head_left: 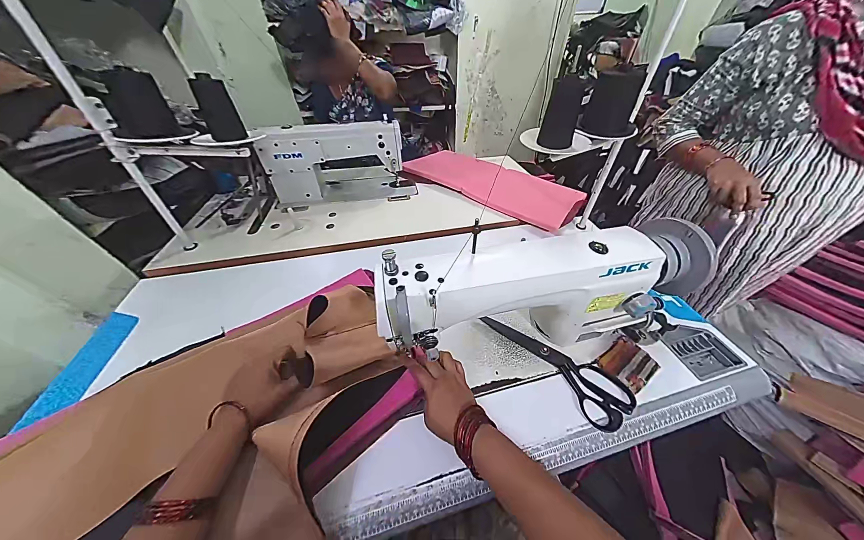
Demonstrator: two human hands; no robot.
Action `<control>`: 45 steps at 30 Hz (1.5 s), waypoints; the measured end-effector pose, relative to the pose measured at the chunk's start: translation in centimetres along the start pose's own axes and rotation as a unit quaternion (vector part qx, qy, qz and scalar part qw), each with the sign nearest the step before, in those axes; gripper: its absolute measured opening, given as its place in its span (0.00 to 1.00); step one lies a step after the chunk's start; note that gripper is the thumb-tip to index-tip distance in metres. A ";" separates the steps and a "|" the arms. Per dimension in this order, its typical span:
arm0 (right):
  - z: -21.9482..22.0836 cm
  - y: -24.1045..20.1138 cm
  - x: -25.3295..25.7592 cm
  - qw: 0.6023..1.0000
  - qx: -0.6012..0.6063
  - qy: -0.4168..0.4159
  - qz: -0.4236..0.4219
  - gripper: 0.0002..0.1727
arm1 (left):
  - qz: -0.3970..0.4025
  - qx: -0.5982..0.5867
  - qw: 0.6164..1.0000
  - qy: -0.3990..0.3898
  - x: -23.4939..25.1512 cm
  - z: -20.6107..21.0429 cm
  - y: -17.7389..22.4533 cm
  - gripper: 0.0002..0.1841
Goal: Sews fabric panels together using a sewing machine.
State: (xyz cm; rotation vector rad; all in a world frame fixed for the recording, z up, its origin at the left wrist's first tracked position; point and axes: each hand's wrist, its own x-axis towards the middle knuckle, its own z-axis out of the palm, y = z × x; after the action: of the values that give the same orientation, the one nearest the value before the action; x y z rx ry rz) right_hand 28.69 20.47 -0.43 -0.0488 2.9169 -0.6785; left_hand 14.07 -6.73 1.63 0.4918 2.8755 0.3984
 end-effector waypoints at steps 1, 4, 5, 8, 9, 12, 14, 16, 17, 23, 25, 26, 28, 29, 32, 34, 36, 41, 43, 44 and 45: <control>-0.1 -0.2 0.2 1.000 0.007 0.001 0.005 0.43 | -0.010 -0.004 1.000 0.001 -0.6 0.4 -0.1 0.19; 0.2 -0.6 0.4 0.999 0.029 0.033 0.015 0.35 | -0.016 -0.049 0.998 0.026 -3.0 1.2 0.2 0.13; 0.5 -0.5 0.3 0.998 0.031 0.045 0.007 0.34 | -0.019 -0.067 0.996 0.048 -4.0 1.5 0.5 0.12; 1.7 0.3 -0.1 0.994 0.016 0.096 -0.052 0.32 | -0.061 -0.100 0.989 0.095 -6.6 2.6 2.1 0.12; 2.0 0.6 -0.2 0.990 0.026 0.119 -0.071 0.31 | -0.080 -0.102 0.987 0.094 -7.3 2.8 2.8 0.13; 2.3 1.2 -0.3 0.980 0.054 0.160 -0.108 0.30 | -0.123 -0.092 0.984 0.090 -8.4 3.2 3.9 0.13; 2.5 1.3 -0.7 0.979 0.045 0.158 -0.120 0.29 | -0.137 -0.086 0.983 0.082 -8.8 3.4 4.2 0.13; 2.7 1.2 -0.8 0.977 0.027 0.167 -0.131 0.28 | -0.139 -0.083 0.984 0.071 -8.7 3.4 4.4 0.13; 2.8 1.1 -0.9 0.976 0.018 0.169 -0.133 0.28 | -0.142 -0.082 0.985 0.059 -8.6 3.1 4.5 0.14; 3.8 0.8 -1.3 0.963 -0.033 0.222 -0.147 0.30 | -0.131 -0.068 0.986 0.081 -9.2 3.5 5.1 0.12; 3.7 0.5 -1.4 0.967 -0.058 0.206 -0.137 0.29 | -0.134 -0.068 0.984 0.091 -9.4 3.7 5.3 0.11; 3.6 0.2 -1.4 0.969 -0.074 0.198 -0.130 0.28 | -0.135 -0.067 0.984 0.093 -9.5 3.8 5.4 0.11; 3.8 -0.1 -1.4 0.969 -0.100 0.193 -0.121 0.27 | -0.145 -0.067 0.984 0.083 -9.6 3.8 5.7 0.11; 3.8 -0.1 -1.4 0.969 -0.109 0.189 -0.117 0.27 | -0.152 -0.067 0.983 0.078 -9.7 3.8 5.9 0.11; 3.7 -0.1 -1.2 0.970 -0.115 0.180 -0.118 0.26 | -0.169 -0.064 0.981 0.074 -10.0 3.9 6.5 0.11; 3.7 -0.1 -1.2 0.970 -0.113 0.181 -0.116 0.24 | -0.175 -0.064 0.979 0.084 -10.3 4.0 7.0 0.11; 3.3 -0.3 -1.2 0.976 -0.112 0.159 -0.097 0.24 | -0.181 -0.068 0.977 0.087 -10.7 4.1 7.7 0.11; 2.1 -0.6 -1.0 0.989 -0.098 0.106 -0.038 0.25 | -0.197 -0.056 0.976 0.080 -11.7 4.8 9.5 0.12; 2.2 -0.3 -0.9 0.989 -0.086 0.119 -0.026 0.25 | -0.204 -0.048 0.975 0.068 -11.6 4.9 9.8 0.13; 2.3 -0.3 -0.8 0.989 -0.081 0.124 -0.022 0.25 | -0.204 -0.049 0.976 0.064 -11.6 4.9 9.9 0.13; 2.2 -0.4 -0.7 0.990 -0.073 0.119 -0.019 0.24 | -0.200 -0.055 0.976 0.066 -11.6 4.9 9.8 0.14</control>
State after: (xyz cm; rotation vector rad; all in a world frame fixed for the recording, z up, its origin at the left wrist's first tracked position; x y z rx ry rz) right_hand 29.76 19.20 -2.15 -0.0421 3.1994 -0.5073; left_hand 28.91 -0.74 1.56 -0.1404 2.9545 0.5318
